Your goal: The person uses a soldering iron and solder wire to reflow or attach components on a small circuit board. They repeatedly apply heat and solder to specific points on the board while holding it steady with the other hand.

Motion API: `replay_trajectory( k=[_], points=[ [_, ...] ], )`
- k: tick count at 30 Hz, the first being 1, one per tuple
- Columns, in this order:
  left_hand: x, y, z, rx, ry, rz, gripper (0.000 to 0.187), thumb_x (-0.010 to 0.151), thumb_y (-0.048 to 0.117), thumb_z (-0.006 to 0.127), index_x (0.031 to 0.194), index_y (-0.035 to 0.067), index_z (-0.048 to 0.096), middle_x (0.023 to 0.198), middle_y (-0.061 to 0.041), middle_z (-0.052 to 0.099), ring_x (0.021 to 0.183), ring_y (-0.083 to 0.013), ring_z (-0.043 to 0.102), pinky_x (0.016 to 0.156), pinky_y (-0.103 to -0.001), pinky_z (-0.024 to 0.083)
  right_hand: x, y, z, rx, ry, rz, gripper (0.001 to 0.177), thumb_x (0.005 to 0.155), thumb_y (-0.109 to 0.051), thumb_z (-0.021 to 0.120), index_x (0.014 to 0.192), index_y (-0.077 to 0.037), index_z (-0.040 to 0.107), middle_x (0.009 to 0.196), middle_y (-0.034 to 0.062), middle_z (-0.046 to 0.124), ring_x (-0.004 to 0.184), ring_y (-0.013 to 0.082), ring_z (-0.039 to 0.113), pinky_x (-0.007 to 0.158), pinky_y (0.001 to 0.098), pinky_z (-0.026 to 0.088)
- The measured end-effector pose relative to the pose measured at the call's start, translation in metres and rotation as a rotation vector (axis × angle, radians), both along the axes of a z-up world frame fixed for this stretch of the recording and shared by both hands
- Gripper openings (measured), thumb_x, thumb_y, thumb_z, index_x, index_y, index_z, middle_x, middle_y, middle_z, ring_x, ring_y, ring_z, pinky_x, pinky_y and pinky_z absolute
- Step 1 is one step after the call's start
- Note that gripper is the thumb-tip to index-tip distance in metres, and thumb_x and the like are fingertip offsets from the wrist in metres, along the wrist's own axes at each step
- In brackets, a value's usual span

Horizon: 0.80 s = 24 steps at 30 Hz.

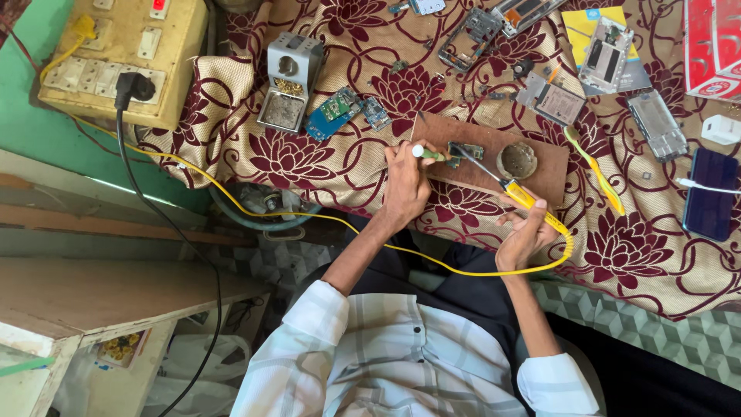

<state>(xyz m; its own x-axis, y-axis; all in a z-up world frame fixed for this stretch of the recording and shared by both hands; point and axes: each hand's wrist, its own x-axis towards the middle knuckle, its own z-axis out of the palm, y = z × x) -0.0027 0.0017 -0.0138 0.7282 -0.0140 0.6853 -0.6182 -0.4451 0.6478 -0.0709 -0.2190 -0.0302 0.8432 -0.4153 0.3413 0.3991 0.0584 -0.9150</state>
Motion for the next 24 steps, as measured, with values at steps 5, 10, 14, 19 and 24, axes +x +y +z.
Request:
replay_trajectory(
  k=[5,10,14,19,24],
  points=[
    [0.003,0.002,0.003,-0.019,-0.007,-0.023,0.03,0.087,-0.011,0.05,0.113,0.003,0.05,0.103,-0.007,0.063,0.088,-0.0247,0.049,0.087,-0.041,0.029,0.001,0.003,0.01,-0.012,0.011,0.006,0.042,0.115,-0.03,0.043,0.119,0.008,0.059,0.115,0.021,0.071,0.095,0.0293,0.074,0.058,0.0301,0.05],
    [0.0,0.001,0.007,-0.057,-0.008,-0.026,0.038,0.081,-0.013,0.049,0.115,0.003,0.052,0.101,-0.008,0.063,0.086,-0.0267,0.051,0.085,-0.041,0.03,-0.001,0.011,0.039,-0.185,0.017,-0.021,0.04,0.114,-0.026,0.044,0.116,0.01,0.062,0.113,0.0191,0.071,0.09,0.0265,0.074,0.058,0.0279,0.052],
    [0.001,0.002,0.008,-0.062,-0.008,-0.015,0.036,0.083,-0.014,0.051,0.116,0.003,0.051,0.101,-0.009,0.062,0.085,-0.0266,0.05,0.085,-0.041,0.03,-0.006,0.017,0.075,-0.461,-0.019,-0.022,0.035,0.114,-0.018,0.045,0.115,0.011,0.065,0.112,0.0119,0.059,0.081,0.0216,0.072,0.058,0.0259,0.051],
    [0.0,0.003,0.003,-0.038,0.041,0.002,0.04,0.079,-0.015,0.051,0.114,0.004,0.053,0.096,-0.01,0.062,0.081,-0.0268,0.047,0.083,-0.04,0.03,-0.002,0.022,0.113,-0.773,-0.057,-0.048,0.029,0.115,-0.01,0.049,0.114,0.01,0.07,0.099,0.0108,0.055,0.068,0.0155,0.06,0.062,0.0278,0.046],
    [0.002,0.002,0.002,-0.03,0.035,-0.002,0.038,0.081,-0.014,0.05,0.114,0.004,0.051,0.1,-0.011,0.063,0.082,-0.0259,0.045,0.083,-0.04,0.029,0.013,0.029,0.135,-0.888,-0.076,-0.092,0.024,0.108,-0.006,0.055,0.099,0.01,0.071,0.09,0.0126,0.057,0.061,0.0144,0.059,0.055,0.0306,0.046]
  ],
)
